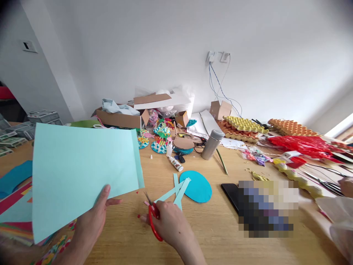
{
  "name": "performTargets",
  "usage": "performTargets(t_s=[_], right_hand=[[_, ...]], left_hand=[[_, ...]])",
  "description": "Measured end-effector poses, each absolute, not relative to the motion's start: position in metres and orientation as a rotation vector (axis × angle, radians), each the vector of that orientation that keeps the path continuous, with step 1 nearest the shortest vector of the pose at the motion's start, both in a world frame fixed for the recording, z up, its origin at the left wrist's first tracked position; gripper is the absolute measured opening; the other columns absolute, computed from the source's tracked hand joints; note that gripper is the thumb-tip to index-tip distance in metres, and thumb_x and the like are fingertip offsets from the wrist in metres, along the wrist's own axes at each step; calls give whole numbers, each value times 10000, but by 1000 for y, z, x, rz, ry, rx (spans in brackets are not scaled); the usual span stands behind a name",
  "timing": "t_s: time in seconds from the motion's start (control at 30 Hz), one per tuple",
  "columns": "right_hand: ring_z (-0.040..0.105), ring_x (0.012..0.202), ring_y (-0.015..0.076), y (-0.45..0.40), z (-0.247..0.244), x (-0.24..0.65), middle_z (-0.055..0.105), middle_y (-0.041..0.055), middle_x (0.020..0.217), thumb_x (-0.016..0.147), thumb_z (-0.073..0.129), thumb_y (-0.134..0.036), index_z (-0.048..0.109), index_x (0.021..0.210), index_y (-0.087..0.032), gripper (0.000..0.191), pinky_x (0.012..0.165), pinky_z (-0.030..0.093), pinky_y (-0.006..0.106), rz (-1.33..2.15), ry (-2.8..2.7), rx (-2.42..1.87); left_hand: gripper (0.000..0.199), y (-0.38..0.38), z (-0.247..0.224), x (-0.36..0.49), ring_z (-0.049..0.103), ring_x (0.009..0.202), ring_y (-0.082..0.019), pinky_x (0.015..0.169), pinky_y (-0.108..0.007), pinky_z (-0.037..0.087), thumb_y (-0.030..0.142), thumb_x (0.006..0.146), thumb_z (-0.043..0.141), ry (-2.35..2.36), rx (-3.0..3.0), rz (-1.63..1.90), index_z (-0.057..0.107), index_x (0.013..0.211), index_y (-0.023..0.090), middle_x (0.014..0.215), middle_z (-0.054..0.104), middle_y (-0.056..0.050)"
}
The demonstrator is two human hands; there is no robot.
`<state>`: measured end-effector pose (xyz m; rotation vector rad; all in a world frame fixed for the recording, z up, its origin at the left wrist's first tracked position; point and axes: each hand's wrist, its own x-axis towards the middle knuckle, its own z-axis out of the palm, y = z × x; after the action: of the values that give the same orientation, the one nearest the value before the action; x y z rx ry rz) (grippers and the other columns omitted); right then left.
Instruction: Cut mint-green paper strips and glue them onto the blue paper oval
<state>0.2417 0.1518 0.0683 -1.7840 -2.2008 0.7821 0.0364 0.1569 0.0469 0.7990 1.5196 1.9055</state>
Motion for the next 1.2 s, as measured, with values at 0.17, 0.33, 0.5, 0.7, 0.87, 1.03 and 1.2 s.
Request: performTargets(t_s=[0.17,0.33,0.5,0.7,0.87,1.03,1.2], right_hand=[[694,768,317,134,71,298,730,146,812,900,443,-514,625,790,-207,373,580,384,325,448,-2132,-2304],[709,836,347,114,46,372,732,202,873,915,392,-480,638,809,-177,405,662,480,397,315,-1987,-2668],[680,982,347,104,24,409,717,200,1006,910,404,-447,640,874,-174,363,760,497,430,363,-1991,-2739],[673,970,319,94,35,409,705,164,1000,843,520,-298,694,876,-194,206,778,487,391,392,-2219,-2609],[670,922,289,103,60,385,674,152,1001,784,581,-164,693,861,-172,135,734,484,354,286,-2243,-2562],[588,1026,285,152,75,340,630,114,1063,778,650,-178,624,1006,-187,230,842,445,369,9,-2656,-1902],[512,1096,278,209,74,308,597,132,1138,747,600,-95,550,1147,-148,407,884,409,382,-91,-3058,-1444]], left_hand=[[523,157,51,36,701,885,-260,459,-259,588,407,671,785,1349,698,1873,605,1130,232,1107,667,-61],[485,157,54,36,670,645,-159,496,-293,615,397,671,782,1313,670,1896,626,1102,238,1171,652,-44],[513,160,57,36,634,652,-142,469,-286,611,366,643,803,1270,635,1938,627,1111,251,1207,621,-41],[599,160,60,37,630,804,-182,470,-253,601,358,608,813,1269,635,1929,600,1160,264,1270,569,-45],[611,160,59,37,623,972,-263,471,-282,609,387,594,811,1287,669,1938,594,1152,265,1240,592,-40],[619,158,58,38,630,872,-227,470,-299,614,357,572,827,1263,683,1920,598,1139,259,1233,594,-30],[573,158,55,38,613,685,-147,472,-288,614,349,595,819,1282,689,1885,617,1122,249,1221,596,-30]])
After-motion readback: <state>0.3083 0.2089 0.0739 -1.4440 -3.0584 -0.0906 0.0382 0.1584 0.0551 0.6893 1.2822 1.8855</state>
